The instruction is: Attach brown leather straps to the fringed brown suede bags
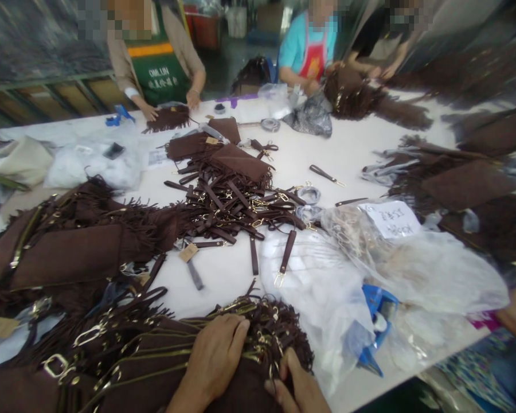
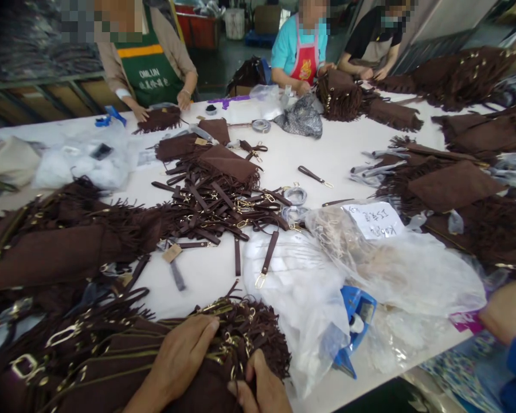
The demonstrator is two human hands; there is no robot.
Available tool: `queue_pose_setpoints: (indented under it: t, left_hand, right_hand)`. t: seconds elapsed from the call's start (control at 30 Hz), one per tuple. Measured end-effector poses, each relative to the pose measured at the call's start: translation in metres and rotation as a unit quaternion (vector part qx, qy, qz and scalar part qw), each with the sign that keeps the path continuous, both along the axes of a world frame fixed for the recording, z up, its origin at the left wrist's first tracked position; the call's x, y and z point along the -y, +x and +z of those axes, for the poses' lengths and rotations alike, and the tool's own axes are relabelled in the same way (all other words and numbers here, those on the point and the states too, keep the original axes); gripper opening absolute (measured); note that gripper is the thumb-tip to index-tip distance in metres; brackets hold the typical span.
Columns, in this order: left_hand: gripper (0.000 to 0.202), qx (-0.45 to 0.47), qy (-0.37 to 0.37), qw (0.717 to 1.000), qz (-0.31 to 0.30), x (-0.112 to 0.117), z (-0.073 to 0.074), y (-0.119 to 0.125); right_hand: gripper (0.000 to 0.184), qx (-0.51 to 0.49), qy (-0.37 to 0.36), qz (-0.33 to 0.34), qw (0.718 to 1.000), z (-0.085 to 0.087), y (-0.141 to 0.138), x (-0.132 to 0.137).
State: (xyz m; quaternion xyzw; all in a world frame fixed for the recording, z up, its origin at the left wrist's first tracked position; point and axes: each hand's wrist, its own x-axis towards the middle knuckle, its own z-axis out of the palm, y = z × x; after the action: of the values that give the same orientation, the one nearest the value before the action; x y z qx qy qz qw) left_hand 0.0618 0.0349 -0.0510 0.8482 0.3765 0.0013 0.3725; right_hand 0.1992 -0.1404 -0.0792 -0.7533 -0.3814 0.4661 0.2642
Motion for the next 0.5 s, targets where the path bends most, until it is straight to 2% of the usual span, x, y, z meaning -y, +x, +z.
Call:
queue_pose_setpoints:
  t: [0.17,0.27,0.3,0.33,0.37,0.4,0.43,0.5]
  left_hand:
    - [0.036,0.020,-0.018,0.999,0.018,0.001,0.007,0.001]
    - [0.033,0.025,-0.034,0.999,0.025,0.003,0.009,-0.006]
    - [0.032,0.025,-0.036,0.999,0.021,0.004,0.009,-0.008]
    - [0.032,0.028,-0.030,0.999,0.019,0.004,0.010,-0.009]
    - [0.033,0.034,-0.012,0.999,0.021,0.005,0.011,-0.010]
    - [0.035,0.047,0.021,0.998,0.030,0.007,0.013,-0.011]
    - [0.037,0.070,0.070,0.994,0.043,0.008,0.014,-0.012]
    - [0.036,0.146,0.192,0.969,0.054,0.011,0.020,-0.014]
  right_hand:
    - [0.023,-0.079,-0.022,0.072,0.994,0.032,0.037,-0.012]
    - [0.019,-0.137,-0.013,0.159,0.978,0.037,0.075,-0.023]
    - [0.020,-0.095,-0.009,0.186,0.978,0.032,0.089,-0.031]
    - [0.023,0.017,0.008,0.199,0.980,0.025,0.103,-0.040]
    - [0.025,0.153,0.030,0.216,0.964,0.016,0.114,-0.052]
    - [0.024,0.225,0.044,0.220,0.948,0.006,0.124,-0.065]
    - [0.024,0.267,0.057,0.229,0.934,-0.004,0.131,-0.079]
    - [0.029,0.305,0.079,0.273,0.909,-0.024,0.139,-0.106]
